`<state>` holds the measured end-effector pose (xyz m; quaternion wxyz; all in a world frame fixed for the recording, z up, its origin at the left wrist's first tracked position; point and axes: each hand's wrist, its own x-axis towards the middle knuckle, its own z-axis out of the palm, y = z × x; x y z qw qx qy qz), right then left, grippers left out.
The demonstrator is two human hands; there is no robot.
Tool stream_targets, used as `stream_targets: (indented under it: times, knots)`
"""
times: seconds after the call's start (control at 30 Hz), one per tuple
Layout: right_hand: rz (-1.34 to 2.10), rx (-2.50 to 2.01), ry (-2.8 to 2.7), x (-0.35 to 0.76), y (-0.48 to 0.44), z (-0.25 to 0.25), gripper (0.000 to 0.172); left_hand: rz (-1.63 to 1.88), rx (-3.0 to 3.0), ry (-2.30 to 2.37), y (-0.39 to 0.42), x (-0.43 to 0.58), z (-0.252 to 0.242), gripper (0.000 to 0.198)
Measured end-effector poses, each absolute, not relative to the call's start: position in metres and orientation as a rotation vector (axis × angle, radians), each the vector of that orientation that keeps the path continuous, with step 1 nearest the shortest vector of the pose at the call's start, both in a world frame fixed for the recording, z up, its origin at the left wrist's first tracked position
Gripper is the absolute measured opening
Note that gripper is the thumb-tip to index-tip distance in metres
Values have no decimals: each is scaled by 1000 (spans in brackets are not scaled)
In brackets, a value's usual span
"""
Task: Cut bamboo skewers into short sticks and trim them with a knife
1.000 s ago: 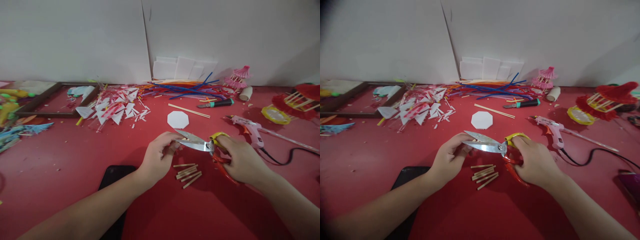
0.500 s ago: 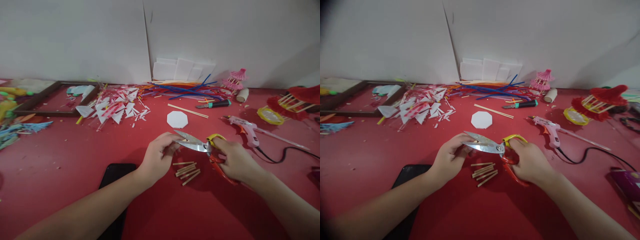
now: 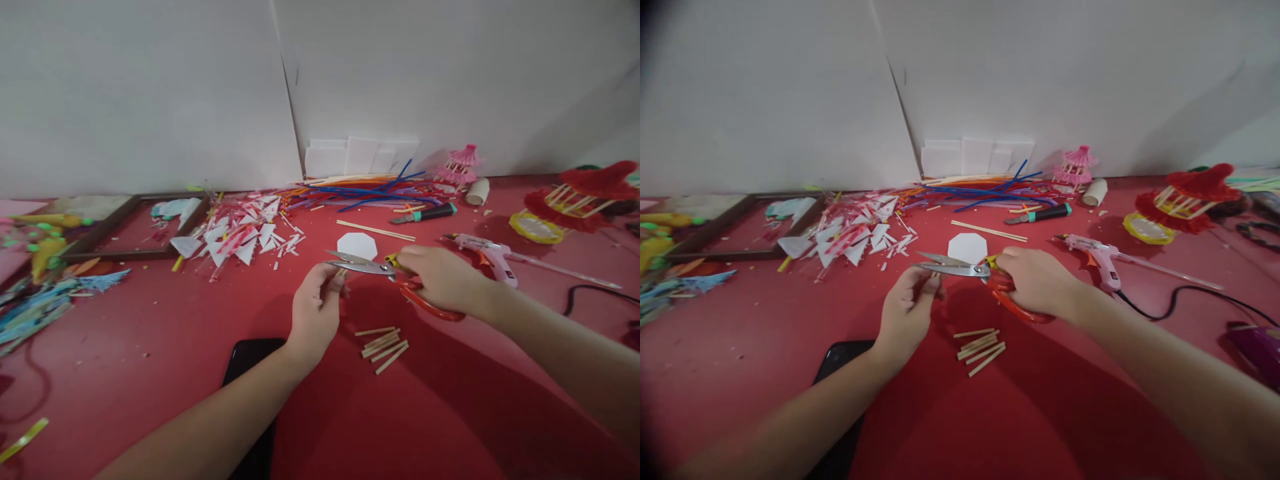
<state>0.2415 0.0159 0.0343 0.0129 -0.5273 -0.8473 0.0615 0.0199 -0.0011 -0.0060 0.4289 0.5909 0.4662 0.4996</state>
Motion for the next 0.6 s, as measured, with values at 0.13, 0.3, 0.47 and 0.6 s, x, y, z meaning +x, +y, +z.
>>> stream_targets:
  times: [0.13, 0.3, 0.47, 0.6]
  knots:
    - [159, -1513, -2855, 232, 49, 51, 12, 1313, 1298, 1140, 7, 16, -10, 3]
    - [158, -1455, -2977, 223, 76, 58, 13, 1333, 1110, 1127, 13, 15, -11, 8]
    - [158, -1548, -2975, 209, 83, 48, 19, 1375, 1106, 1118, 15, 14, -12, 14]
    - [181, -1631, -2845, 207, 76, 43, 19, 1361, 1107, 1116, 14, 15, -12, 8]
